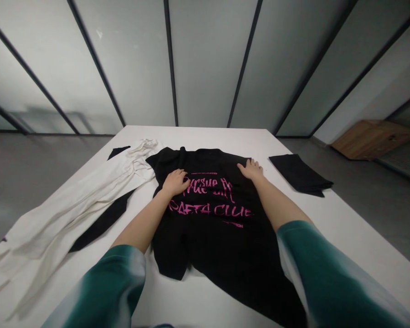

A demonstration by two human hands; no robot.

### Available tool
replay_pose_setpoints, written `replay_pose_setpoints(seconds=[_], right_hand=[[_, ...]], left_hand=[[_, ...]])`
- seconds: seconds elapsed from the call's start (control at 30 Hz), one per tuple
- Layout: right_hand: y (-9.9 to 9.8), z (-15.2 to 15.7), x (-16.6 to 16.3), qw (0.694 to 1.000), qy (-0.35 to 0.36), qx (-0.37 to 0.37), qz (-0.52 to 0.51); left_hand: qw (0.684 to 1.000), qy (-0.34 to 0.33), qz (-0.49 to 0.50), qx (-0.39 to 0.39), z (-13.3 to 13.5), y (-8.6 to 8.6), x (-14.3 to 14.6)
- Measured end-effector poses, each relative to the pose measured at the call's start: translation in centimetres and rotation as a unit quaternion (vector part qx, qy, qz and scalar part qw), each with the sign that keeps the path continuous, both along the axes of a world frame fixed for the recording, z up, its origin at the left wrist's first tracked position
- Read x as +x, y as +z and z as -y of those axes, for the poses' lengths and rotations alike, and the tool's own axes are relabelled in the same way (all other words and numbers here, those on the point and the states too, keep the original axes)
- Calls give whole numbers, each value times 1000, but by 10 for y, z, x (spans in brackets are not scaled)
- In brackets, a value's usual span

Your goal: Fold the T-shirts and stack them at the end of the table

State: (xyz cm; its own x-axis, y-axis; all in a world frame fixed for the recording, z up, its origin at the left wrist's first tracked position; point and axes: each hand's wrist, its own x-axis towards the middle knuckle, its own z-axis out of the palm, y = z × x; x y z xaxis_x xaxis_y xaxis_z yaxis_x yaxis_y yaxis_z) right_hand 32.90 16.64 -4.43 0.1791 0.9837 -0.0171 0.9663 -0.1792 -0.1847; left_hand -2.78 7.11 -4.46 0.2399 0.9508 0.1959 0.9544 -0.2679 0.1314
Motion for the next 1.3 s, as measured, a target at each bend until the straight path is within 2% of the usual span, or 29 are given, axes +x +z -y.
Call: replay_pose_setpoints(seconds=[0.17,0.33,0.43,0.53,0.73,0.83,1.0,1.07,1.2,1.3], right_hand=[[16,13,-1,999,26,28,17],[28,50,-18,991,129,33,34],[24,76,-26,985,167,-13,30],[13,94,-28,986,156,-51,36],[1,98,-22,987,151,-39,31],[2,97,-20,987,153,-38,24],[1,98,-19,987,155,-34,21],[0,97,-19,987,158,-31,22],[-1,96,-18,986,161,-26,21],[-2,96,-18,987,161,-23,21]], left_hand=[[1000,-4,-10,3,0,1,0],[1000,-1,-10,1,0,4,1],[1000,-1,-12,-5,0,5,2],[1000,-2,-8,-8,-1,5,1],[999,2,51,10,-3,3,0],[989,59,115,69,-5,6,-4],[950,205,189,141,-14,11,-32],[949,241,171,110,-14,12,-45],[972,226,68,-16,-9,21,-54],[964,255,67,-35,-5,31,-50]])
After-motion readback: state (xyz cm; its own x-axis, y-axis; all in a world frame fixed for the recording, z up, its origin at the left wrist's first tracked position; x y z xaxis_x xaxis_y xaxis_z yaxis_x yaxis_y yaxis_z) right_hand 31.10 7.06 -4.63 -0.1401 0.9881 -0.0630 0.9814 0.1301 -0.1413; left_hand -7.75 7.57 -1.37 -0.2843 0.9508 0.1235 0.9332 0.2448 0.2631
